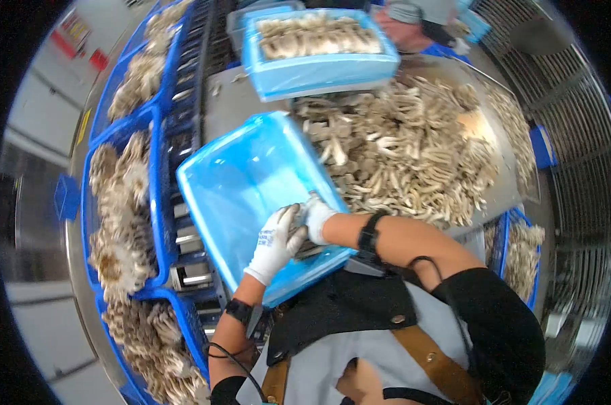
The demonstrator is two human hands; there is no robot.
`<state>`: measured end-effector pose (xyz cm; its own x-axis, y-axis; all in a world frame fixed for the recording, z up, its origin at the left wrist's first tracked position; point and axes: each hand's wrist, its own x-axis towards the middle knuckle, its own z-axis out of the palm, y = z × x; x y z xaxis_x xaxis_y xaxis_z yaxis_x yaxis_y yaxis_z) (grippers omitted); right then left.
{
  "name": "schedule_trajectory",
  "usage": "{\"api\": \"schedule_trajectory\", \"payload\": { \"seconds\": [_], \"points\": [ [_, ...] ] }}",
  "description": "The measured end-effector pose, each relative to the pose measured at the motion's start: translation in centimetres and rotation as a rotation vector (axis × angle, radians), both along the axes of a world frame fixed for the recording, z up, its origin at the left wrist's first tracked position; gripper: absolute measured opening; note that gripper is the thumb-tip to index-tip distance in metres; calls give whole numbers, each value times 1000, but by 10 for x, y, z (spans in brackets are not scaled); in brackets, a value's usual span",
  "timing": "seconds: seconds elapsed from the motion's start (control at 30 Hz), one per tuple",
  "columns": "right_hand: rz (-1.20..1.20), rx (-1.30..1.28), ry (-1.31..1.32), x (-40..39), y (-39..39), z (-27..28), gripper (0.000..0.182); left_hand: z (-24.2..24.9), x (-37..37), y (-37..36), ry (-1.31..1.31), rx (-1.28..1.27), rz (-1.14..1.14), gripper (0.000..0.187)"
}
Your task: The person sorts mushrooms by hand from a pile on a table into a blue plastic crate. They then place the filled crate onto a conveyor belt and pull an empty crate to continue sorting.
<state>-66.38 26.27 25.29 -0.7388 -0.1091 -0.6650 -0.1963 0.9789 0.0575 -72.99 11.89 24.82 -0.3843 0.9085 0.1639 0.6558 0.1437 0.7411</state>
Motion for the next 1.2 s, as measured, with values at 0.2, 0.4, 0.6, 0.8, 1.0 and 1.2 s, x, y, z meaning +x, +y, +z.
{"api": "schedule_trajectory", "payload": {
  "seconds": [0.2,0.4,0.6,0.8,1.0,1.2],
  "points": [
    [63,209,113,48,4,28,52,-91,-28,32,12,-128,-192,48],
    [151,-73,-62,46,31,25,52,-80,-15,45,244,-607,-227,46],
    [-392,-889,820,183,161,-4,44,28,10,64,154,-511,-18,41],
    [-1312,-418,1156,375,322,10,42,83,57,117,-464,-16,412,41],
    [-1105,419,565,329,481,-20,59,70,159,220,42,-353,-72,46],
    [-877,220,-277,274,521,-45,48,72,186,248,-20,-347,7,47]
  ]
}}
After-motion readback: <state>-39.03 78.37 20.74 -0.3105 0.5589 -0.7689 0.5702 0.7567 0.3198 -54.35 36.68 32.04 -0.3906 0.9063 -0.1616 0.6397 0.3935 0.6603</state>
